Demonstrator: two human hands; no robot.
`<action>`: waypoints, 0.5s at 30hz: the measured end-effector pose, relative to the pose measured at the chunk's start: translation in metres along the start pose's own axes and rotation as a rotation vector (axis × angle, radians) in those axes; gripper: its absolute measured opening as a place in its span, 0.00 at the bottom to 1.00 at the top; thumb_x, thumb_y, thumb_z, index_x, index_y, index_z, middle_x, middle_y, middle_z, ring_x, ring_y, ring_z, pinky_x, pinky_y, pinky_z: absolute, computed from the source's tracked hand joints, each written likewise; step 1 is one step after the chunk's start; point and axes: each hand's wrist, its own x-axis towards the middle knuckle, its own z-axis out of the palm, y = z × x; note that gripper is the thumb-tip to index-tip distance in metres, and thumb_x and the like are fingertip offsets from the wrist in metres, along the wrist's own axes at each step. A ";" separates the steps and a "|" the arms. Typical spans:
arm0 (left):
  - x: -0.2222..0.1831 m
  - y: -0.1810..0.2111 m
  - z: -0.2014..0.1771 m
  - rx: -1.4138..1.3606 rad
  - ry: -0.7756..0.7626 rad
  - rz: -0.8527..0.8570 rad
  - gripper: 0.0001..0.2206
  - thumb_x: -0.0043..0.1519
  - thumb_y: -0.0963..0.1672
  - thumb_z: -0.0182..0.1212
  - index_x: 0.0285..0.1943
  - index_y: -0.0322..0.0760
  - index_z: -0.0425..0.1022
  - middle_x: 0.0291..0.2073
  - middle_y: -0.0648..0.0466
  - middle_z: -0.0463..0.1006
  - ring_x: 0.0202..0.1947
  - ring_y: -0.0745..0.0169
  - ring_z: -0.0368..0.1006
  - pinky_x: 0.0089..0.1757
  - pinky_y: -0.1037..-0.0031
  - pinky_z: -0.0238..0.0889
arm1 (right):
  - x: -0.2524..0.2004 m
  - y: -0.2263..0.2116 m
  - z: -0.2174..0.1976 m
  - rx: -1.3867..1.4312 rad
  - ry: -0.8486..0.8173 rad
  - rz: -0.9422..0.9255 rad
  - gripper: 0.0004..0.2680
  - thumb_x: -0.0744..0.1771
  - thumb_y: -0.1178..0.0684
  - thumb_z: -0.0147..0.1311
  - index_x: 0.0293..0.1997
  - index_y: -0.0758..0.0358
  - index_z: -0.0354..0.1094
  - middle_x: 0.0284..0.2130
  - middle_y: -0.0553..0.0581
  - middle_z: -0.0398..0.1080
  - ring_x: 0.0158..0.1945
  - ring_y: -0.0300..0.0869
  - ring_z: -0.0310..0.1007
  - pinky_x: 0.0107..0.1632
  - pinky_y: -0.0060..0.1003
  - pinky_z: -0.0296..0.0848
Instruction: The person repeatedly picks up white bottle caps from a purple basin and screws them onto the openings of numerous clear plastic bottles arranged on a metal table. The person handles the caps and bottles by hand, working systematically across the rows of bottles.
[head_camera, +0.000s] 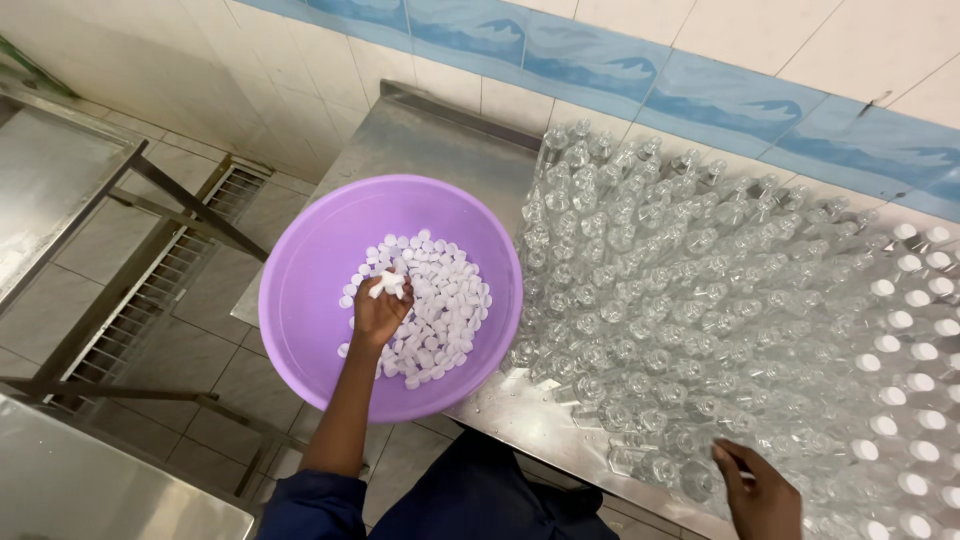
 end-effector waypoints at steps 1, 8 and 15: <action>-0.006 -0.007 0.006 -0.002 0.001 -0.001 0.16 0.62 0.44 0.64 0.58 0.42 0.71 0.49 0.42 0.74 0.40 0.54 0.72 0.39 0.71 0.71 | -0.005 -0.021 0.000 -0.002 0.000 0.001 0.13 0.71 0.40 0.57 0.58 0.46 0.85 0.50 0.49 0.87 0.51 0.44 0.87 0.55 0.39 0.84; -0.036 -0.086 0.061 0.124 -0.123 -0.042 0.13 0.67 0.46 0.64 0.56 0.35 0.74 0.45 0.42 0.80 0.33 0.60 0.75 0.33 0.78 0.77 | -0.018 -0.146 0.026 0.327 -0.194 -0.183 0.14 0.69 0.45 0.59 0.61 0.52 0.80 0.58 0.52 0.83 0.53 0.48 0.86 0.52 0.42 0.88; -0.095 -0.227 0.104 0.470 -0.127 -0.418 0.18 0.70 0.53 0.59 0.59 0.39 0.77 0.47 0.44 0.81 0.33 0.64 0.74 0.32 0.76 0.66 | -0.008 -0.205 0.045 0.341 -0.094 -0.669 0.12 0.70 0.48 0.63 0.61 0.54 0.79 0.55 0.63 0.79 0.56 0.62 0.80 0.57 0.57 0.80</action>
